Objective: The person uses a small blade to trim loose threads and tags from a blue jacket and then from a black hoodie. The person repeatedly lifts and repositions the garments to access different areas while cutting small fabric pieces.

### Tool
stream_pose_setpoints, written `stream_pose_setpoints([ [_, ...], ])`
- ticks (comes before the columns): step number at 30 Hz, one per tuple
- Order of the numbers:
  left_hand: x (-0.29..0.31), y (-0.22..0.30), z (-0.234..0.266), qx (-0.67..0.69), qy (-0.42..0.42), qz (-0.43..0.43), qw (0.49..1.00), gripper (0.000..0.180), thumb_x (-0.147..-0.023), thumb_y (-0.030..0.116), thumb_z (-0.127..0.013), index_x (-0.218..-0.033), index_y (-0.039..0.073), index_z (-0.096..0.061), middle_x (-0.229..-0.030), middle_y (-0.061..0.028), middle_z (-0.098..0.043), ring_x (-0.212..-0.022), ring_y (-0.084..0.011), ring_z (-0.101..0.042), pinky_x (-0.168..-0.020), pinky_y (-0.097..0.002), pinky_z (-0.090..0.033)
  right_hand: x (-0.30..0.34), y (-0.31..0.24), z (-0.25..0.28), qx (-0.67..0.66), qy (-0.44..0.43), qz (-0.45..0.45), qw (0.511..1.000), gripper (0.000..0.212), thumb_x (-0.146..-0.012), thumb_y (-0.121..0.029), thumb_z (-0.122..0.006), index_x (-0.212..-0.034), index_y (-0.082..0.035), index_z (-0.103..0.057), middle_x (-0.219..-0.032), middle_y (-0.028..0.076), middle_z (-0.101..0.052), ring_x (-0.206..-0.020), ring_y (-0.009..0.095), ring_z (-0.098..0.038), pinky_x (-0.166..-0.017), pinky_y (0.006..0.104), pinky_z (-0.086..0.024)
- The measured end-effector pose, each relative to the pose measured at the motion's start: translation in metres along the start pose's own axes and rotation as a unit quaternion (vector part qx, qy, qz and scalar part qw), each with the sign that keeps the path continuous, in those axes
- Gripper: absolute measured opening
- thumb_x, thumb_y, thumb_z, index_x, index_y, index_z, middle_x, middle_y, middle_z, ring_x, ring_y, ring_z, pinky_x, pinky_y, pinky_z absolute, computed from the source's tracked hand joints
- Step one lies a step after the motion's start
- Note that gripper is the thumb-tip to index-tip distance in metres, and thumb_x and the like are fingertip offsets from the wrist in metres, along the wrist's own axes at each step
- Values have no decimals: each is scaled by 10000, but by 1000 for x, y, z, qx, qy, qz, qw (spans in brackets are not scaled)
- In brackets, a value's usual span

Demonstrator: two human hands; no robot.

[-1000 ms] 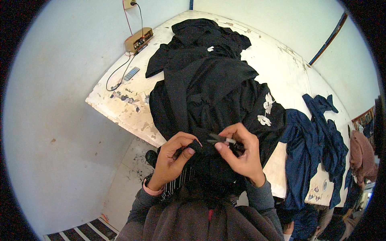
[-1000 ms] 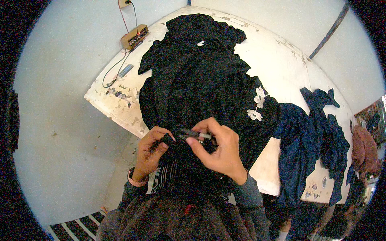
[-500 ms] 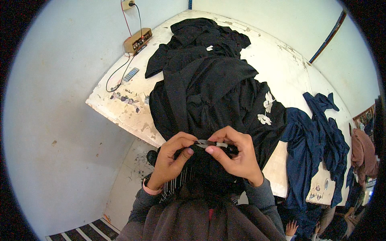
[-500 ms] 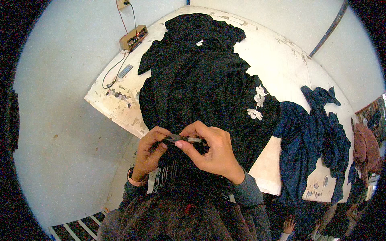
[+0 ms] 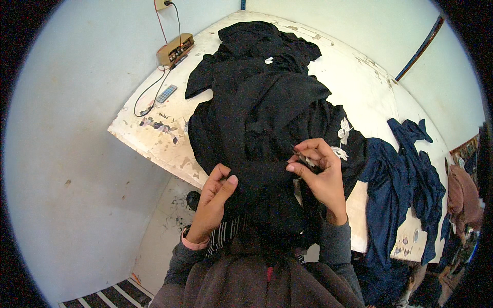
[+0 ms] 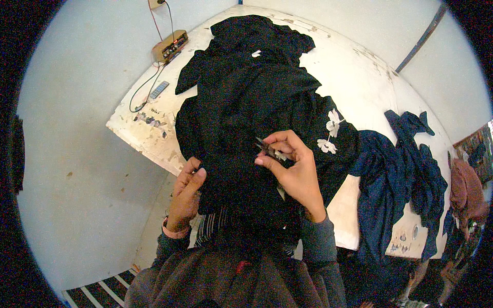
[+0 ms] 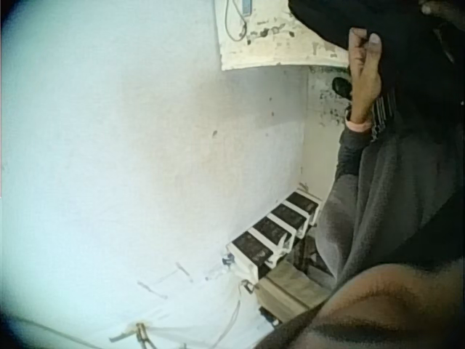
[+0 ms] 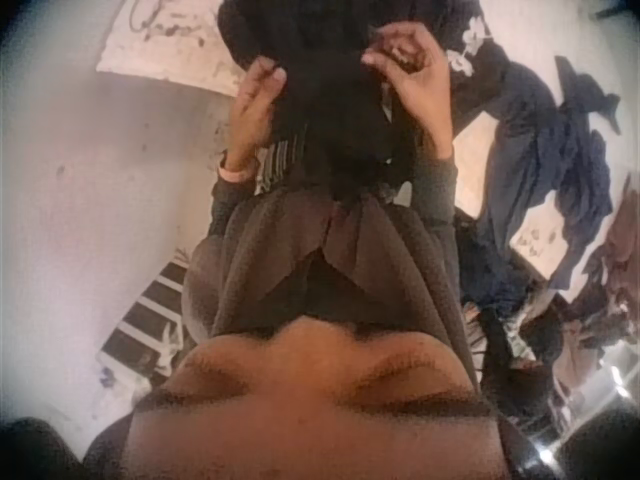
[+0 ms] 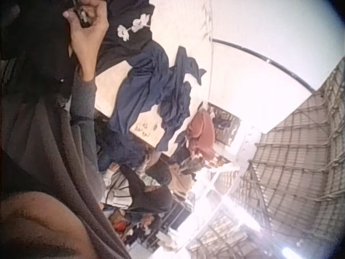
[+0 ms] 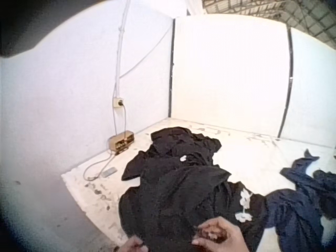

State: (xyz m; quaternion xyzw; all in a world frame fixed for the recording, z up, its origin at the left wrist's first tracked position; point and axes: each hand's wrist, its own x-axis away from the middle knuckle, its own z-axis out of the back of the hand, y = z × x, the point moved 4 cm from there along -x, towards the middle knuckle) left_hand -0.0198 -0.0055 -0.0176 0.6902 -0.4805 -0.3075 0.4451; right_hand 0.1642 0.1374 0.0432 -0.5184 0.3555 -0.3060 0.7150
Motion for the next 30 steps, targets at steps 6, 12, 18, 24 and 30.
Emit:
stream_pose_setpoints([
  [6,2,2,-12,16,10,13,1000,191,-994,98,-664,-1090,83,-500,-984,51,-599,-914,-24,-544,-829,-197,-439,-1,8,-9,49,27,48,997,251,-796,68,-790,-988,-1,-645,-1011,89,-716,-959,144,-702,-839,278,-549],
  [12,1,7,-19,38,60,16,997,220,-972,62,-683,-1108,61,-508,-1089,-17,-648,-990,-64,-591,-890,-234,-477,11,-20,-14,211,112,210,948,296,-716,59,-823,-978,-48,-737,-926,74,-649,-870,160,-666,-714,283,-543],
  [18,10,6,-25,-140,33,-102,984,333,-939,12,-699,-1164,46,-456,-1125,-55,-638,-997,-75,-593,-854,-218,-484,30,-34,-35,350,15,342,872,362,-608,-85,-757,-967,-128,-741,-886,11,-650,-638,161,-577,-575,302,-417],
  [24,8,10,-23,-201,49,-31,978,526,-890,16,-747,-1294,16,-411,-1360,-190,-535,-1070,-167,-647,-888,-266,-509,13,-5,-41,87,-56,135,985,127,-822,-8,-686,-913,6,-599,-906,89,-571,-743,175,-542,-696,295,-431],
  [30,-1,56,-45,-511,-52,-367,776,737,-804,78,-848,-1386,66,-396,-1144,-159,-718,-1261,-256,-588,-1028,-431,-482,13,4,-47,1,-141,55,989,113,-988,-93,-594,-998,8,-545,-897,76,-545,-818,140,-521,-738,282,-437],
])
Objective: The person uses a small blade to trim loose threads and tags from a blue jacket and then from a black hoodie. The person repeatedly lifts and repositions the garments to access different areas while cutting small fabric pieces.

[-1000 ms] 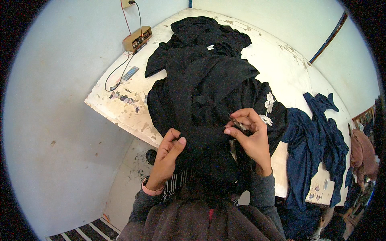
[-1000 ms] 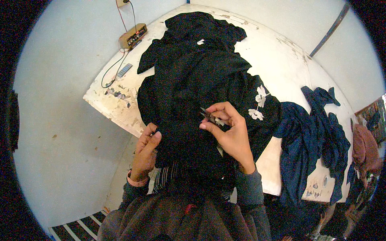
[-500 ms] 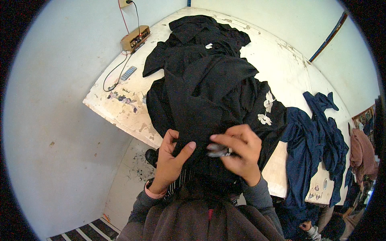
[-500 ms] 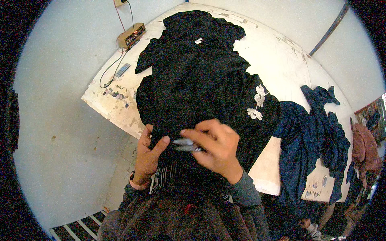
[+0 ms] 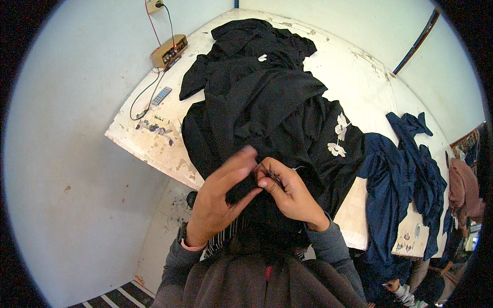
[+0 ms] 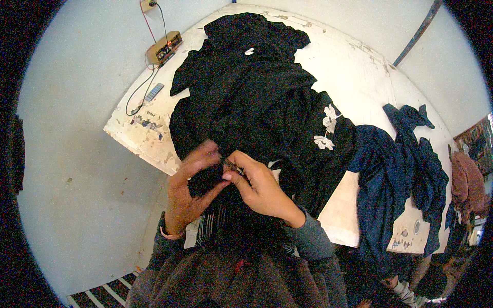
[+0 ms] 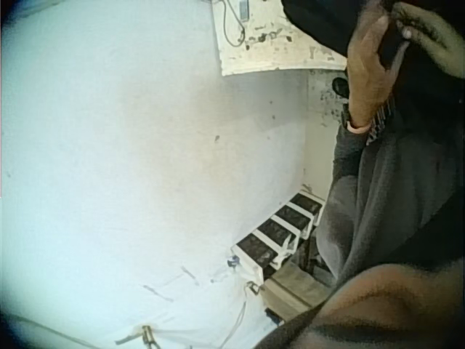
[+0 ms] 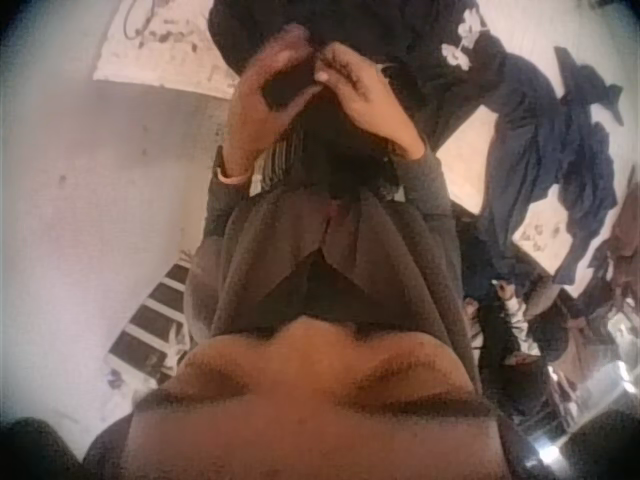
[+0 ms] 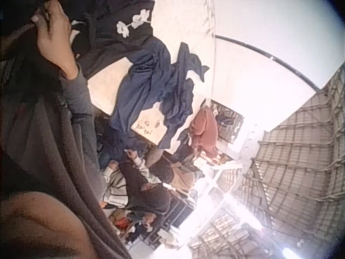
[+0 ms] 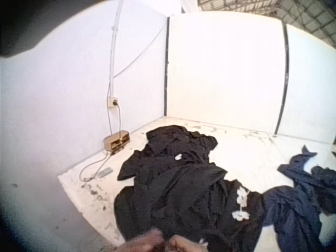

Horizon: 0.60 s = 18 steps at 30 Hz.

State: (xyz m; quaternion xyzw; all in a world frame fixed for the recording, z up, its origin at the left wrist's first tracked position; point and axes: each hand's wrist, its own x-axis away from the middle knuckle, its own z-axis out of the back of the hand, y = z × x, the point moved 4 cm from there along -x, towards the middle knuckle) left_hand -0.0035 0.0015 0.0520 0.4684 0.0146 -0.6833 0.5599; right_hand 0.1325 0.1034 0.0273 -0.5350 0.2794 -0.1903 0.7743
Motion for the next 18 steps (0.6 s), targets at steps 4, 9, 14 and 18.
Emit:
stream_pose_setpoints([
  [4,7,-13,-4,184,-16,161,970,462,-791,84,-849,-1187,42,-616,-1169,-74,-735,-1117,-260,-681,-966,-380,-526,-3,0,1,-79,-13,-49,996,100,-1016,-108,-563,-1027,-12,-536,-871,121,-567,-822,169,-570,-731,310,-465],
  [9,2,-21,1,159,-107,143,971,226,-813,20,-789,-1023,49,-707,-1155,-96,-735,-1070,-265,-704,-927,-367,-544,-6,-1,6,122,48,10,991,132,-924,-32,-607,-1046,-54,-563,-906,120,-618,-702,312,-630,-708,341,-482],
  [14,-1,-18,-2,146,-154,133,968,218,-862,-20,-711,-1065,53,-746,-1138,-135,-732,-1096,-273,-692,-951,-368,-529,-16,-28,4,362,43,130,922,320,-718,5,-661,-1022,-84,-614,-864,85,-599,-714,302,-602,-655,378,-443],
  [18,2,-26,0,172,-107,184,962,307,-869,-30,-689,-1159,59,-736,-1168,-125,-718,-1112,-270,-677,-969,-355,-513,-16,-27,5,380,67,97,917,281,-751,-53,-726,-1012,-84,-627,-846,82,-618,-715,285,-624,-653,353,-458],
])
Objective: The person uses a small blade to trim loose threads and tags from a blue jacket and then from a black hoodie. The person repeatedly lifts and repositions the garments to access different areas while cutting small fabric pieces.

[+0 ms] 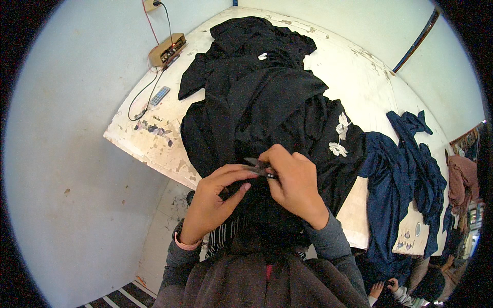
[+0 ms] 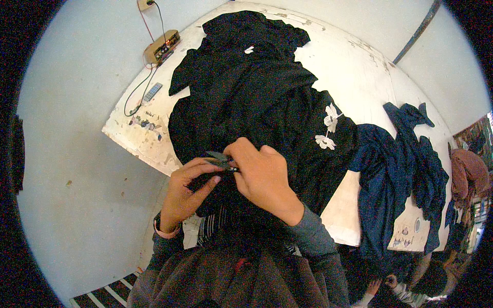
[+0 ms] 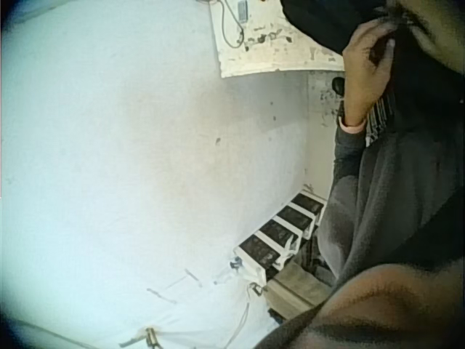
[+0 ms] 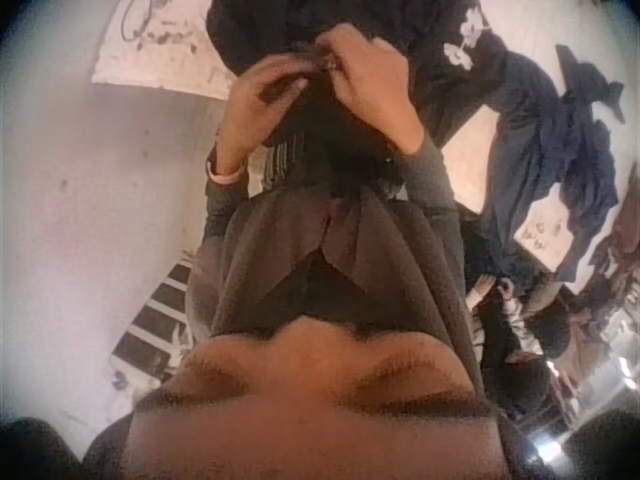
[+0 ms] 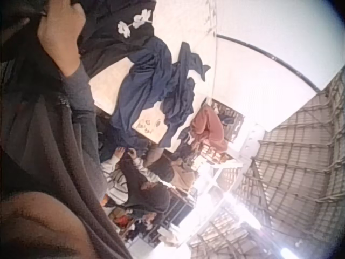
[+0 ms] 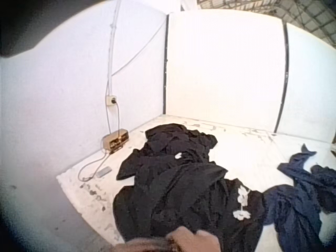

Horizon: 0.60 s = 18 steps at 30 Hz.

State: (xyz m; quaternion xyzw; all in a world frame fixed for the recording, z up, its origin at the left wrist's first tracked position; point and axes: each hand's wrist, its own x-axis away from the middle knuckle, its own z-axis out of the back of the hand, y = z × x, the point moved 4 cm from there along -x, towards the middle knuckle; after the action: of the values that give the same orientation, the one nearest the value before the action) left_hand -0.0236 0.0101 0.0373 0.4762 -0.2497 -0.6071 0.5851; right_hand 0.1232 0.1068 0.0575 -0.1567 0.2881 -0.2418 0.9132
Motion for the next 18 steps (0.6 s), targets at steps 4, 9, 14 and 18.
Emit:
stream_pose_setpoints([
  [4,4,-7,7,9,51,13,999,345,-875,-36,-670,-1206,51,-717,-1222,-113,-696,-1137,-244,-659,-985,-335,-497,2,3,12,-150,46,-83,984,350,-852,-319,-798,-1041,-82,-624,-808,116,-679,-714,306,-697,-620,356,-527],
  [9,7,-8,10,31,67,15,997,353,-871,-49,-665,-1215,19,-707,-1245,-134,-686,-1168,-247,-647,-1017,-337,-482,19,12,-6,-257,-84,-164,949,290,-894,-280,-759,-984,-44,-618,-760,129,-668,-677,276,-682,-602,362,-499],
  [14,11,-8,9,49,49,11,998,373,-868,-45,-675,-1232,32,-708,-1241,-127,-686,-1174,-246,-645,-1018,-340,-481,19,11,-16,-283,-60,-159,944,255,-913,-250,-740,-936,-25,-622,-757,133,-677,-661,275,-677,-598,364,-497],
  [18,10,-9,7,53,38,3,998,371,-867,-40,-684,-1229,38,-713,-1229,-120,-692,-1165,-243,-647,-1013,-340,-485,18,10,-19,-305,-80,-171,934,247,-910,-245,-743,-918,-25,-631,-747,139,-679,-665,283,-685,-602,370,-504],
])
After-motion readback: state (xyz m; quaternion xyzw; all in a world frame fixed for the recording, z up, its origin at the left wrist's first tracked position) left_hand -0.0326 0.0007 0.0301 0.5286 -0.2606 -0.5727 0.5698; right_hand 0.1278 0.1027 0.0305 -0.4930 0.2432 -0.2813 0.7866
